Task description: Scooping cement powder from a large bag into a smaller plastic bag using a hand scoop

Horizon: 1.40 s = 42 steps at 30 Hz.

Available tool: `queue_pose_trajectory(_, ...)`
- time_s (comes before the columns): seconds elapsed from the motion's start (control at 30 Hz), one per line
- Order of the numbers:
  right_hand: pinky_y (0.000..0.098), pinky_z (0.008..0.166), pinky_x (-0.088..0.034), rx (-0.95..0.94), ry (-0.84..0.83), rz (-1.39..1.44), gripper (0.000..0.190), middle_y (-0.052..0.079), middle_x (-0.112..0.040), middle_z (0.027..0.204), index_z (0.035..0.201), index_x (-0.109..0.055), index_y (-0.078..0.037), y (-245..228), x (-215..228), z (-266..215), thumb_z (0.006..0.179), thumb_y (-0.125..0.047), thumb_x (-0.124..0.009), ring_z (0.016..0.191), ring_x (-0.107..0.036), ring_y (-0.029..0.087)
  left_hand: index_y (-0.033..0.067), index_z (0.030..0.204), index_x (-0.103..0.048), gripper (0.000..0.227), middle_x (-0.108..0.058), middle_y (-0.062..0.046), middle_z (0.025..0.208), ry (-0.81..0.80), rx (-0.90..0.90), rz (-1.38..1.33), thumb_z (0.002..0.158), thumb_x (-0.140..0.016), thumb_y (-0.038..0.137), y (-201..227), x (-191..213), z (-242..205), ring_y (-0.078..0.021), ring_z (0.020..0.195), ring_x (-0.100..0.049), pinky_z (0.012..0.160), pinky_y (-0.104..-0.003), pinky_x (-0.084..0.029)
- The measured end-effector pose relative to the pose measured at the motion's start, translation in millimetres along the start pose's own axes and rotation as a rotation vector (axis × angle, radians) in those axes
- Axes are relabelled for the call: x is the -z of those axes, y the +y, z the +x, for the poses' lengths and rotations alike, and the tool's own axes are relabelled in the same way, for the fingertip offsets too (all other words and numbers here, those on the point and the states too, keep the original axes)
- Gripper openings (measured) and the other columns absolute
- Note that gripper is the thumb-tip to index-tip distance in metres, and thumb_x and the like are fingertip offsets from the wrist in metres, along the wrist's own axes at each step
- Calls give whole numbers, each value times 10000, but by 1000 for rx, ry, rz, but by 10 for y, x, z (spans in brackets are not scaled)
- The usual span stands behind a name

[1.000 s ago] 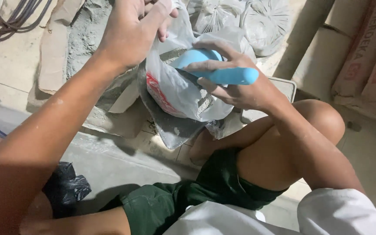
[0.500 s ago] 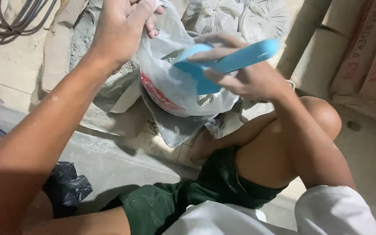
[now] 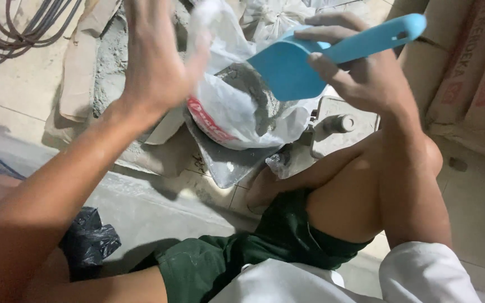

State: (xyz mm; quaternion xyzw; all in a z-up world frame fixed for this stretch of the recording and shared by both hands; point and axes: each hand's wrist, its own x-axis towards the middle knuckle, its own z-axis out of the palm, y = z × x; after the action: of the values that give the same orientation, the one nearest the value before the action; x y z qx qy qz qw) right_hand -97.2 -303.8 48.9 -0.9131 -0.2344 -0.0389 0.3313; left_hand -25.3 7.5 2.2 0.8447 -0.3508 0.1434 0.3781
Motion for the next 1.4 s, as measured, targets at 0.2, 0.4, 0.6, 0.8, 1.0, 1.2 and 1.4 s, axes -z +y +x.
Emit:
queue_pose_trajectory(0.2, 408, 861, -517, -51, 22, 76, 317, 221, -599, 1386, 1366, -674, 38, 194, -201, -110, 1083, -94, -617, 1077, -609, 323, 170, 1352, -669, 633, -419, -85, 1542, -387, -498, 544, 977, -636, 679, 45, -199, -338, -324, 1443, -263, 1106, -553, -274)
queue_pose_trajectory(0.4, 333, 780, -539, -280, 134, 252, 299, 161, -652, 1140, 1362, -653, 29, 305, -360, -286, 1091, -77, -585, 921, -608, 230, 147, 1004, -762, 407, -450, -146, 1544, -479, -427, 575, 923, -685, 538, 82, 70, -469, -352, 1487, -273, 1109, -575, -277)
queue_pose_trajectory(0.6, 293, 689, -657, -510, 115, 490, 364, 136, -654, 994, 1378, -627, -22, 253, -660, -201, 1078, -218, -564, 803, -655, 180, 22, 1121, -749, 383, -443, -218, 1460, -394, -151, 318, 956, -720, 365, 212, 145, -594, -396, 1430, -292, 1148, -576, -289)
queue_pose_trajectory(0.8, 267, 730, -506, -536, 151, 495, 362, 84, -647, 993, 1357, -663, -39, 298, -910, -179, 1075, -246, -571, 868, -569, 142, -42, 1198, -750, 343, -465, -250, 1362, -353, -77, 213, 940, -709, 181, 245, 140, -509, -441, 1361, -324, 1153, -575, -374)
queue_pose_trajectory(1.0, 369, 681, -720, -710, 196, 851, 440, 181, -616, 1183, 1373, -612, -56, 315, -991, -192, 1020, -316, -581, 928, -700, 259, 48, 963, -758, 169, -504, -193, 1362, -399, -255, 362, 905, -746, 206, 164, 96, -499, -402, 1376, -355, 1141, -555, -386)
queue_pose_trajectory(1.2, 451, 823, -710, -594, 214, 953, 463, 261, -587, 1386, 1387, -583, -16, 693, -1121, -323, 1034, -316, -576, 1199, -651, 344, 96, 909, -744, 173, -485, -155, 1411, -389, -348, 423, 896, -765, 267, 192, 160, -499, -363, 1408, -351, 1114, -493, -340)
queue_pose_trajectory(1.4, 451, 968, -649, -587, 193, 1068, 510, 247, -596, 1406, 1428, -537, 18, 789, -1088, -379, 1047, -322, -540, 1224, -660, 323, 135, 917, -761, 184, -410, -166, 1508, -408, -393, 396, 903, -774, 319, 134, 131, -546, -365, 1457, -270, 1132, -555, -287)
